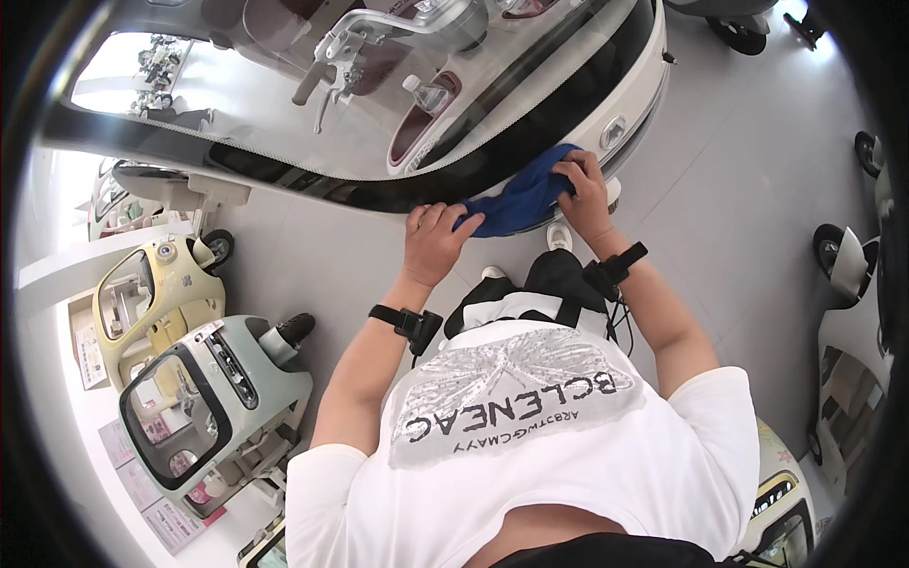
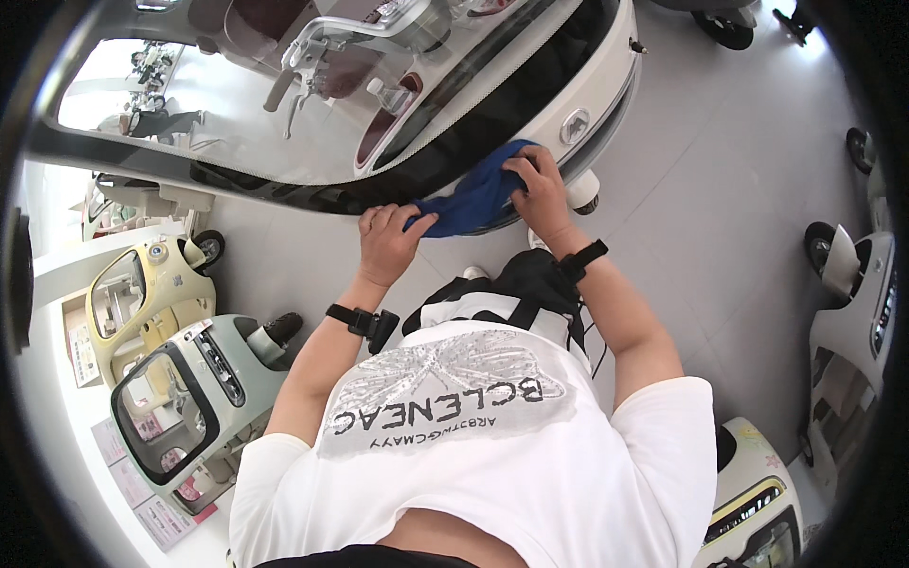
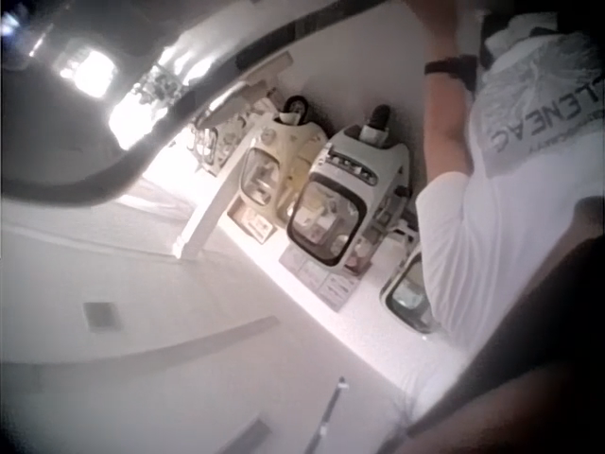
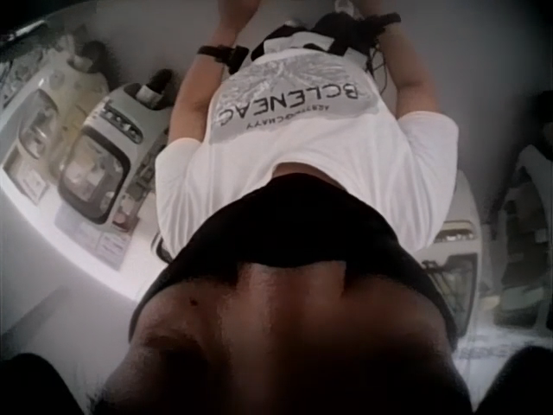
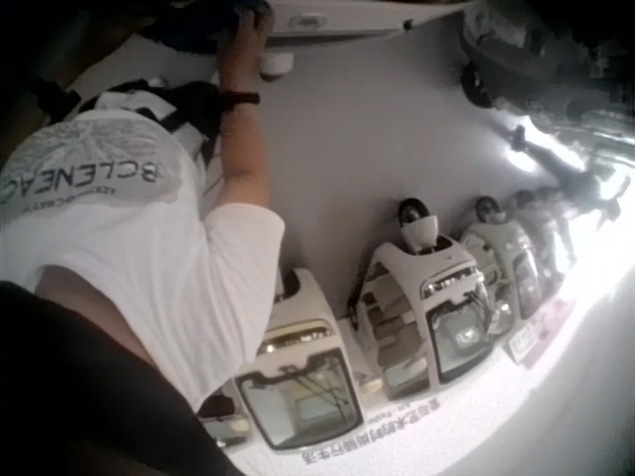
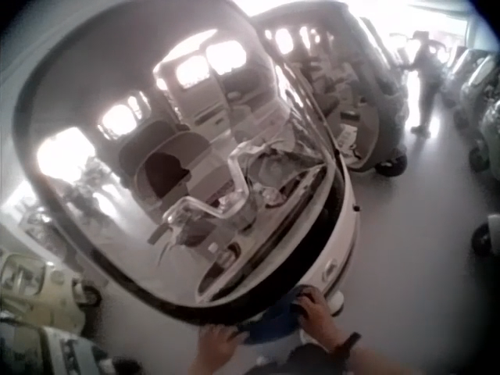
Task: The person is using a blue cloth to wipe down the exterior and interior surfaces of a three-wheeled electric vehicle.
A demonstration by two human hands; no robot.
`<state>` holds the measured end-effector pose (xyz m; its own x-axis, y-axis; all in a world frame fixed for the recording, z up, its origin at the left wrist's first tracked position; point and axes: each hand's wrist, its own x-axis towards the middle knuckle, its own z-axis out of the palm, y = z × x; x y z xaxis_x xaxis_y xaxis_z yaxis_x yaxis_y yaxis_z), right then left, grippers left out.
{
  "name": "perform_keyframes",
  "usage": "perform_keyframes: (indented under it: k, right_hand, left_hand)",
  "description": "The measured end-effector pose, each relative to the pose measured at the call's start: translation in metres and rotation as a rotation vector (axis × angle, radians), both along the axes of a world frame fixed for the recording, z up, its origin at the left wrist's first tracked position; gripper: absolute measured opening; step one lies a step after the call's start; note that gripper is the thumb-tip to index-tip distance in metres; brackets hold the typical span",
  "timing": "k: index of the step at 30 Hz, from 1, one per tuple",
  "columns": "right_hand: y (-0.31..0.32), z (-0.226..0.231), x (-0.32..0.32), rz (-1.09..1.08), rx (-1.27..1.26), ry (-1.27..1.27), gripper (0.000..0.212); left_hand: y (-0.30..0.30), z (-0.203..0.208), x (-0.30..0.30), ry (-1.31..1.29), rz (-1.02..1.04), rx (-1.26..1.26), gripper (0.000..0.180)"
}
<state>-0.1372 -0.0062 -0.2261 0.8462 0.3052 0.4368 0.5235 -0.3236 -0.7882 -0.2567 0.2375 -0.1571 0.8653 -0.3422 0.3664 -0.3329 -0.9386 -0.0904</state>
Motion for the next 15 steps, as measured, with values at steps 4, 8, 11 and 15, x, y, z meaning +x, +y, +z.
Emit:
perform_keyframes:
  k: [4, 8, 11, 15]
  right_hand:
    - [0.032, 0.02, -0.012, -0.127, 0.081, 0.024, 0.045]
    - [0.047, -0.003, -0.04, -0.232, 0.104, 0.057, 0.044]
    - [0.043, -0.023, -0.068, -0.236, 0.025, 0.082, 0.045]
    - [0.031, -0.037, -0.093, -0.054, -0.162, 0.255, 0.039]
  left_hand:
    - [0.017, 0.006, -0.012, -0.081, 0.095, 0.003, 0.036]
    - [0.029, 0.001, -0.029, -0.06, 0.144, -0.035, 0.039]
    - [0.041, -0.018, -0.041, -0.003, 0.097, -0.034, 0.039]
    - [0.062, -0.053, -0.059, 0.21, 0.133, -0.022, 0.039]
